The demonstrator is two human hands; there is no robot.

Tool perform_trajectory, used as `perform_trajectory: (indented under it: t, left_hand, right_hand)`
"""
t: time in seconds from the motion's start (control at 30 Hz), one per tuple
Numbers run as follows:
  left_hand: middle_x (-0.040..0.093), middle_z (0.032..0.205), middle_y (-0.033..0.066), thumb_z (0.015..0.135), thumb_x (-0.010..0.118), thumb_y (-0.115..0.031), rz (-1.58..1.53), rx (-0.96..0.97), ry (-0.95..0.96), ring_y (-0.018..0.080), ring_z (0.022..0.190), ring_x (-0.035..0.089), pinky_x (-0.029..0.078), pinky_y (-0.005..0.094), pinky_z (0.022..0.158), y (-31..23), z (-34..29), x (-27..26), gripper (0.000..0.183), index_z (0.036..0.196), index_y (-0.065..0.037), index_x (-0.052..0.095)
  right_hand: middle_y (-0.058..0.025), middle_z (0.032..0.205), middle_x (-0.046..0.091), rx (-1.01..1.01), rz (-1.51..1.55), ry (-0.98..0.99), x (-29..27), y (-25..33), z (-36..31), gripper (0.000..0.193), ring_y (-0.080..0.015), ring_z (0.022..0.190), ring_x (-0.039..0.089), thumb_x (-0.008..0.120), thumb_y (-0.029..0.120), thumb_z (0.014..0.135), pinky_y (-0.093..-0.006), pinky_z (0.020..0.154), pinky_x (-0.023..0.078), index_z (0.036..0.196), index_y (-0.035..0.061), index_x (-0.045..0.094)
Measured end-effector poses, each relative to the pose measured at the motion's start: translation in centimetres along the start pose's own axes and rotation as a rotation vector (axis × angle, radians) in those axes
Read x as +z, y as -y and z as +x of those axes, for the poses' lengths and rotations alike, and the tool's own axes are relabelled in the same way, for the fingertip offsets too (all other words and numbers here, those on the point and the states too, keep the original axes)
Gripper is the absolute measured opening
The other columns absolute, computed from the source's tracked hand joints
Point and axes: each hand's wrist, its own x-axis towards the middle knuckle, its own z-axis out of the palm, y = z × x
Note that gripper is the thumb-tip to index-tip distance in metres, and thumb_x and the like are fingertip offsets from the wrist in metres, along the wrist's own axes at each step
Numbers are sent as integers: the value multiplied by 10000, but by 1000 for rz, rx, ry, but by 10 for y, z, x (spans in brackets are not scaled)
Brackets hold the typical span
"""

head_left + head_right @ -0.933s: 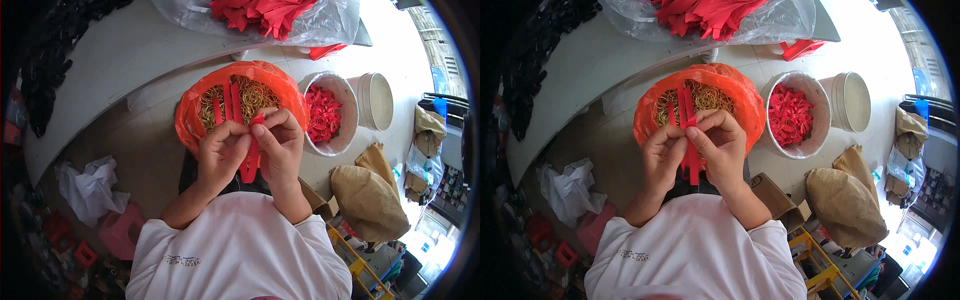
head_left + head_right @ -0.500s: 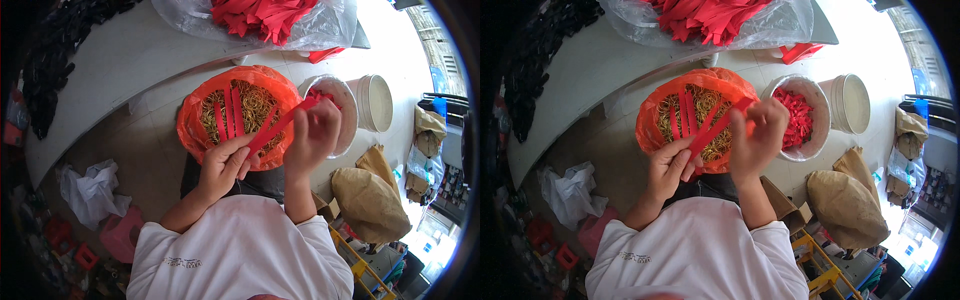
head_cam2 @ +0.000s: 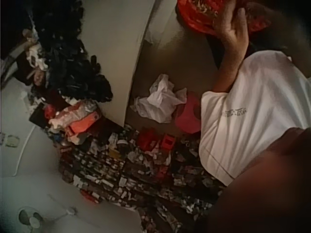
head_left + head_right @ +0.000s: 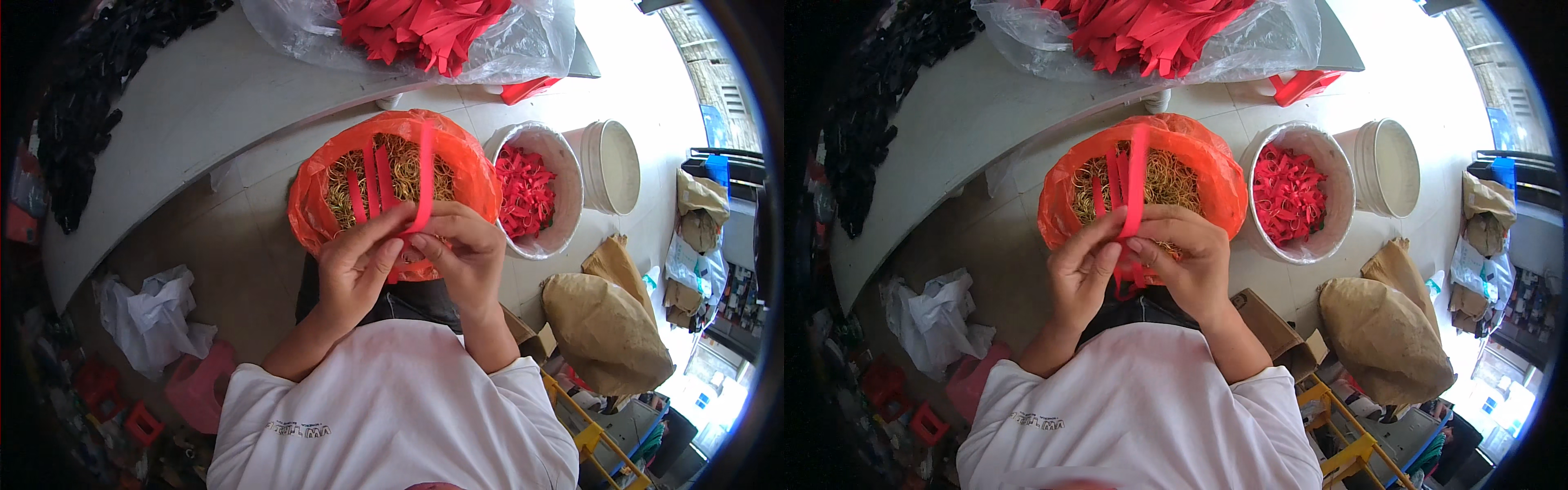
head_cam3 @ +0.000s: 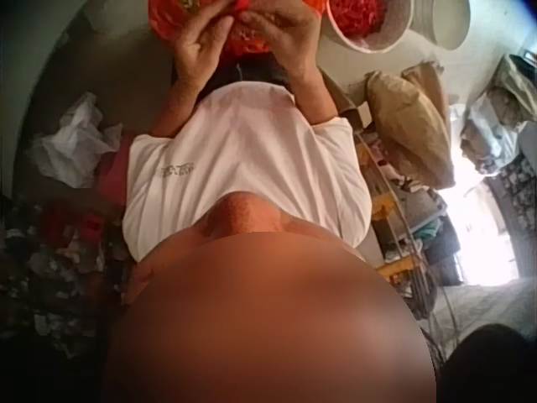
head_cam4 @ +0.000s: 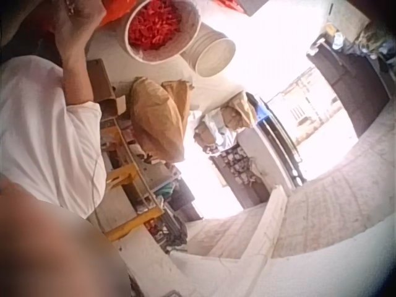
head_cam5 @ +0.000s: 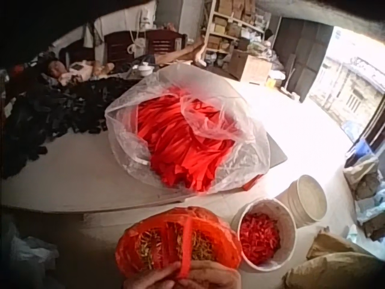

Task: The person ties red ribbons onto small gold-colored metal rings by hand.

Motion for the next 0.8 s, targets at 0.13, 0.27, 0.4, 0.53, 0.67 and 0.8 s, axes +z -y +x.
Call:
perform_trajectory:
  t: [0.13,0.27,0.4,0.53,0.67,0.8]
  left_hand:
    - [561,801,18,858,554,-18,-105,-405,123,39,644,516,439,179,585,-9,9,-24,150,1006,-15,531]
    - [550,838,-1,741,655,61,-448,-513,375,47,745,513,419,174,661,-12,4,-20,384,1090,-13,513]
    - [578,891,29,731,653,69,-316,-594,377,71,769,552,459,198,683,-2,-3,-24,319,1035,28,567]
    - [628,819,83,710,668,55,107,-301,348,116,693,603,489,244,603,-1,-4,-25,171,875,16,642]
    - [627,775,98,676,663,82,264,-152,292,153,663,608,481,247,584,-3,-3,-18,177,840,17,649]
    - [624,771,94,675,672,68,232,-99,293,153,659,606,475,249,579,-1,-5,-18,177,841,11,651]
  right_hand:
    - [-85,892,629,-570,-654,59,-8,4,2,173,-244,837,603,695,25,627,-332,718,459,797,56,677]
    - [-63,825,588,-710,-824,-101,-8,-3,-15,201,-258,814,577,702,35,580,-346,678,442,776,72,672]
    - [-78,843,577,-354,-488,-11,-13,-5,-28,221,-213,746,588,703,6,619,-298,609,460,835,26,663]
    - [-94,846,587,-282,-393,163,-12,-3,-23,210,-195,708,604,673,-29,682,-280,588,483,887,7,641]
    - [-99,843,590,-251,-413,111,-10,-7,-31,173,-196,715,614,652,-35,717,-278,587,489,884,5,625]
    - [-104,828,604,27,-138,99,-13,-2,-32,91,-137,624,602,627,-35,775,-243,532,485,865,-26,618]
